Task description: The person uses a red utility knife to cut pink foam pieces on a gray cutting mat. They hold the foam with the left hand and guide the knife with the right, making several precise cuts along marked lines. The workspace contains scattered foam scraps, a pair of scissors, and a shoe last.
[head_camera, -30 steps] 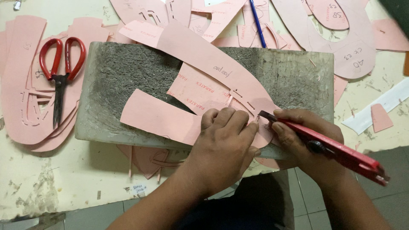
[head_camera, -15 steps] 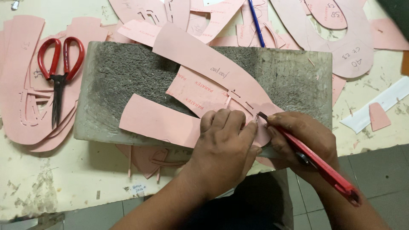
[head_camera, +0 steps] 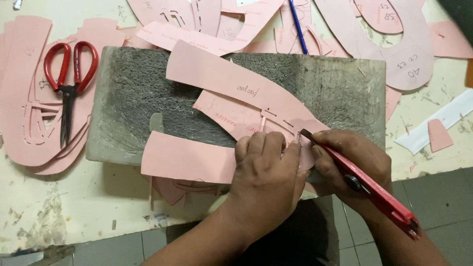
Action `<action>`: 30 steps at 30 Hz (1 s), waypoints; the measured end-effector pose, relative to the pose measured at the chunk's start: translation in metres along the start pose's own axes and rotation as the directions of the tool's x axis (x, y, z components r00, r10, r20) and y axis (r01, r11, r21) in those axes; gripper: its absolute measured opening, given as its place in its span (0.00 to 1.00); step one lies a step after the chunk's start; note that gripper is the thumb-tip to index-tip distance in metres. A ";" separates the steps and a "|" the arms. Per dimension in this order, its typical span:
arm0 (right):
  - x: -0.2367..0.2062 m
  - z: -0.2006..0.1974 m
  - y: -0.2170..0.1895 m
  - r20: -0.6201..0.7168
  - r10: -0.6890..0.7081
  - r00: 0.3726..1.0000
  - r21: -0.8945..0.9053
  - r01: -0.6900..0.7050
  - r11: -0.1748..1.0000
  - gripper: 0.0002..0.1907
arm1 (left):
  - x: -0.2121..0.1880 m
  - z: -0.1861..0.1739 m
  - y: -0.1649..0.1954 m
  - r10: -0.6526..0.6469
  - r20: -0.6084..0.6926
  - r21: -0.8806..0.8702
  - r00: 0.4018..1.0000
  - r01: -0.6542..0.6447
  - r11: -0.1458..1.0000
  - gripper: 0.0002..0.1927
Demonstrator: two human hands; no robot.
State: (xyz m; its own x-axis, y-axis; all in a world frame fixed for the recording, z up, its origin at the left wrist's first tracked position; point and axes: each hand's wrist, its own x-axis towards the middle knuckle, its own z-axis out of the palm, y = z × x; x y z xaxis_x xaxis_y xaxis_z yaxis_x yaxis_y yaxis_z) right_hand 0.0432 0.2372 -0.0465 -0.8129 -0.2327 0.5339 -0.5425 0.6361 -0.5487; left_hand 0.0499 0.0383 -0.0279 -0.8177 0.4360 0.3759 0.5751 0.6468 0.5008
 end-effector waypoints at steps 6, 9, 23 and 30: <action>-0.002 0.000 -0.003 -0.019 0.026 0.999 -0.005 -0.026 1.000 0.09 | -0.003 0.006 0.005 0.003 -0.097 0.054 0.995 0.002 0.999 0.22; -0.002 -0.001 -0.005 -0.024 0.032 0.999 -0.015 -0.032 0.999 0.10 | -0.003 0.012 0.009 -0.030 -0.111 0.117 0.993 0.043 0.992 0.18; -0.007 0.008 -0.016 -0.104 0.101 0.989 -0.023 -0.104 0.994 0.09 | -0.006 0.021 0.014 -0.091 -0.157 0.075 0.983 0.103 0.992 0.21; -0.010 0.013 -0.019 -0.127 0.154 0.980 0.018 -0.153 0.988 0.09 | -0.007 0.022 0.012 -0.086 -0.158 0.029 0.984 0.092 0.995 0.24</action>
State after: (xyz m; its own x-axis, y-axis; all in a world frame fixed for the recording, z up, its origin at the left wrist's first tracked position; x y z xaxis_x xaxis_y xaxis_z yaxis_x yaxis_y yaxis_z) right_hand 0.0590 0.2183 -0.0498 -0.8534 -0.0370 0.5200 -0.4153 0.6512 -0.6352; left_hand 0.0621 0.0571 -0.0420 -0.8499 0.2743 0.4500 0.4968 0.7019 0.5104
